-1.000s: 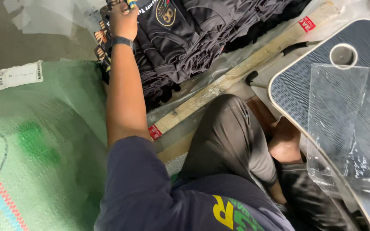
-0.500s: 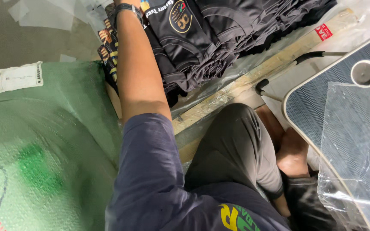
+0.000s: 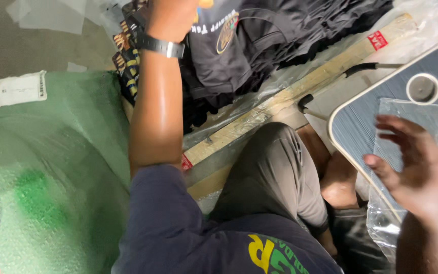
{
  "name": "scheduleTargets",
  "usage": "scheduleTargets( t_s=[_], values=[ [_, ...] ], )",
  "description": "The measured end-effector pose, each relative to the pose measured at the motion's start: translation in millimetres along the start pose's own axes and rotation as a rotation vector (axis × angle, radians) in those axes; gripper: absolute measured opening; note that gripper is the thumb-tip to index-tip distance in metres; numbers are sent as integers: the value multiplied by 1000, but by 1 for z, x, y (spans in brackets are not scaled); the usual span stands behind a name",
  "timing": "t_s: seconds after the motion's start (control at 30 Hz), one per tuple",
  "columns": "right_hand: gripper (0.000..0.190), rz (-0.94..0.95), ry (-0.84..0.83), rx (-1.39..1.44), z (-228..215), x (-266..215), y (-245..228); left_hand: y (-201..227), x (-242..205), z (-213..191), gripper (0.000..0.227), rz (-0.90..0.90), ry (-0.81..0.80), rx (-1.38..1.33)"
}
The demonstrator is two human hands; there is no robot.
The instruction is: The person packages clothes by picking up individual garments from a stack, folding them, and placing them into clear plastic bags on a small table.
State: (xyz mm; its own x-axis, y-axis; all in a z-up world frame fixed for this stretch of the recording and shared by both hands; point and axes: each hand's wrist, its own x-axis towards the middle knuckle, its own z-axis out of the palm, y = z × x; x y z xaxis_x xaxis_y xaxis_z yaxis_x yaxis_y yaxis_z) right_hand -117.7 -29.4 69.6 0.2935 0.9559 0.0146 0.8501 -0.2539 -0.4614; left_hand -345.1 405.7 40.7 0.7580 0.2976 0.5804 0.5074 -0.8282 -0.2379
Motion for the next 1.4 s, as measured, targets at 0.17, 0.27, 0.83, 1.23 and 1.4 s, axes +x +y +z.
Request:
scheduleTargets(
  t_s=[0.17,0.27,0.83,1.23,1.4],
  values=[
    [113,-282,188,843,-54,23,-44,138,74,-198,19,35,160,-1188],
    [124,-308,426,845,-71,-9,-52,199,84,-229,30,300,-76,-1314],
    [28,77,547,405,-113,-226,-17,385,124,-317,25,1088,-364,-1022],
    [46,-157,752,180,-93,-267,6,434,135,-323,8,1264,-346,-1223],
    [28,-186,744,242,-107,-265,2,439,138,-335,9,1206,-263,-1247]
  ],
)
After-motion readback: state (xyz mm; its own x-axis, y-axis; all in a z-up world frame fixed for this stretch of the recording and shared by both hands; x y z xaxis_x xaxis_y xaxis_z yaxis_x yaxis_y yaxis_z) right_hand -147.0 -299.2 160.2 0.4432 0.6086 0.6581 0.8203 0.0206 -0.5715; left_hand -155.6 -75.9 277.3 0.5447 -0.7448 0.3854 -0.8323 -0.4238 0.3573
